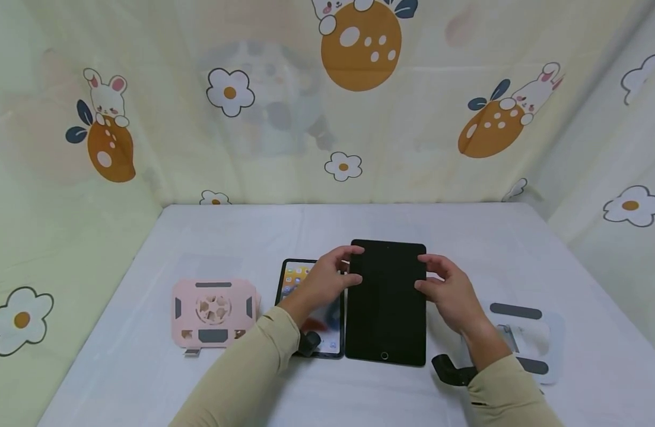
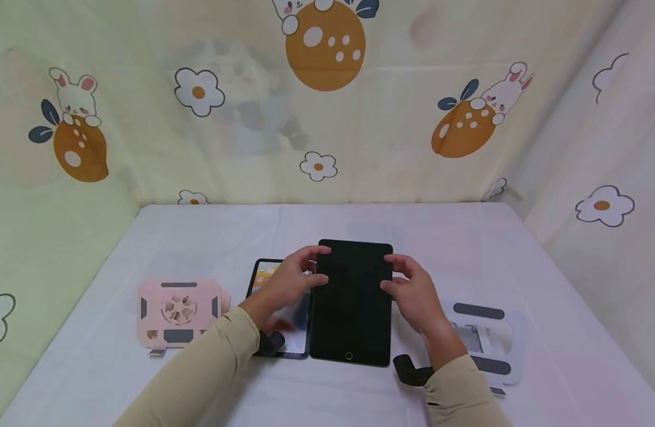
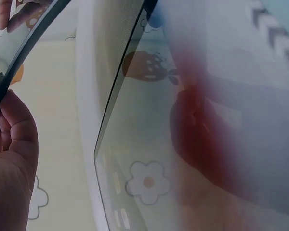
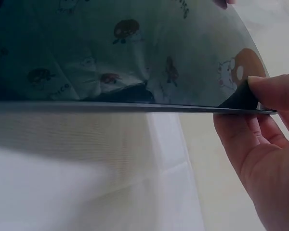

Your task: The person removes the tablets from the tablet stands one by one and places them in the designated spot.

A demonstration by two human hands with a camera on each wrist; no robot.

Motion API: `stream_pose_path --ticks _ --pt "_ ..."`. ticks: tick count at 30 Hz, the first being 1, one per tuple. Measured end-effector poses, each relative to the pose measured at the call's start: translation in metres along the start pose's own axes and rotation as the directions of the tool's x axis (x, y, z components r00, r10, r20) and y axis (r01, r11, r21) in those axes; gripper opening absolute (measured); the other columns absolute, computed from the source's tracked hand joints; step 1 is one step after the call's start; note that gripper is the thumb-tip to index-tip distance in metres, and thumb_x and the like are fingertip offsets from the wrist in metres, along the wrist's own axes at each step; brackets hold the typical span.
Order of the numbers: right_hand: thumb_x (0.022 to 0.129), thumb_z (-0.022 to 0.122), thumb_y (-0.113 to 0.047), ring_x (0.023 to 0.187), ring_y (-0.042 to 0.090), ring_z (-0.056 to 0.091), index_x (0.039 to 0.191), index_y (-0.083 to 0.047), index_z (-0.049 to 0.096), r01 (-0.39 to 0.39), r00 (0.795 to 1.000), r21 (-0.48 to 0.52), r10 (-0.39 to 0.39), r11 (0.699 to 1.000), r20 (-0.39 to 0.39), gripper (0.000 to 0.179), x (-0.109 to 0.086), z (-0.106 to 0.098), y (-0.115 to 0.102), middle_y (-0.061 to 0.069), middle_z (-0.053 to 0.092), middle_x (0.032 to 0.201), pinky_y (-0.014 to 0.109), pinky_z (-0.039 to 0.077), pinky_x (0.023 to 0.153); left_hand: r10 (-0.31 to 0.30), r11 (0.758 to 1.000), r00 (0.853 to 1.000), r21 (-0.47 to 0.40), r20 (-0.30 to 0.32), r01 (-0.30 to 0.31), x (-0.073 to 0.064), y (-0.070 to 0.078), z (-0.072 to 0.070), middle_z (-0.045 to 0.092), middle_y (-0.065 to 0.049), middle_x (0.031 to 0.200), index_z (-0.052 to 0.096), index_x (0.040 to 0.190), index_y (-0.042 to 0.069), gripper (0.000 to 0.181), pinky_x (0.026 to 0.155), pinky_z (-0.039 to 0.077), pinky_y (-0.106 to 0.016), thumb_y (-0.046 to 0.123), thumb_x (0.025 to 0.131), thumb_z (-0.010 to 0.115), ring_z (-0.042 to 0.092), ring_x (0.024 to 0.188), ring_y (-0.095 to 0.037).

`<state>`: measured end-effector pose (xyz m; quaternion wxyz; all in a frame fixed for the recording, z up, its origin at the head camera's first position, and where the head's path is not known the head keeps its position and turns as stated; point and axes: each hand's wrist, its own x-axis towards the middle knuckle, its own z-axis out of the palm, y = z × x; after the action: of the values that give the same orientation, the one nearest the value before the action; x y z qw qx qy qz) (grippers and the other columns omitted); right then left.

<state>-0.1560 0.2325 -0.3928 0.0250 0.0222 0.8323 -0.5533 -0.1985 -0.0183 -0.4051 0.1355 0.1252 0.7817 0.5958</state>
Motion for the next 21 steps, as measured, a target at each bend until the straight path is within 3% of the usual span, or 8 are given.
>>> stream_pose_path --ticks 11,21 --pt "0.100 0.057 -0.004 0.112 0.030 0.062 0.147 -0.003 0.042 -0.003 1.000 0.033 0.003 0.999 -0.007 0.049 0.0007 0.0023 0.0054 0.023 0.043 0.143 0.028 0.054 0.088 -0.010 1.000 1.000 0.005 0.007 0.010 0.0019 -0.0017 0.0004 0.059 0.002 0.119 0.058 0.135 0.025 0.047 0.081 0.052 -0.036 0.011 0.093 0.072 0.057 0.102 -0.019" --pt "0.100 0.065 -0.024 0.131 0.040 0.049 0.148 -0.003 0.040 0.024 1.000 0.066 -0.025 0.998 0.007 0.059 -0.0014 0.0038 0.0093 0.023 0.038 0.151 0.047 0.044 0.103 -0.019 0.999 1.000 0.046 -0.025 0.020 -0.0008 -0.0062 -0.0018 0.056 -0.001 0.131 0.058 0.137 0.027 0.050 0.089 0.052 -0.038 0.019 0.091 0.075 0.056 0.110 -0.018"
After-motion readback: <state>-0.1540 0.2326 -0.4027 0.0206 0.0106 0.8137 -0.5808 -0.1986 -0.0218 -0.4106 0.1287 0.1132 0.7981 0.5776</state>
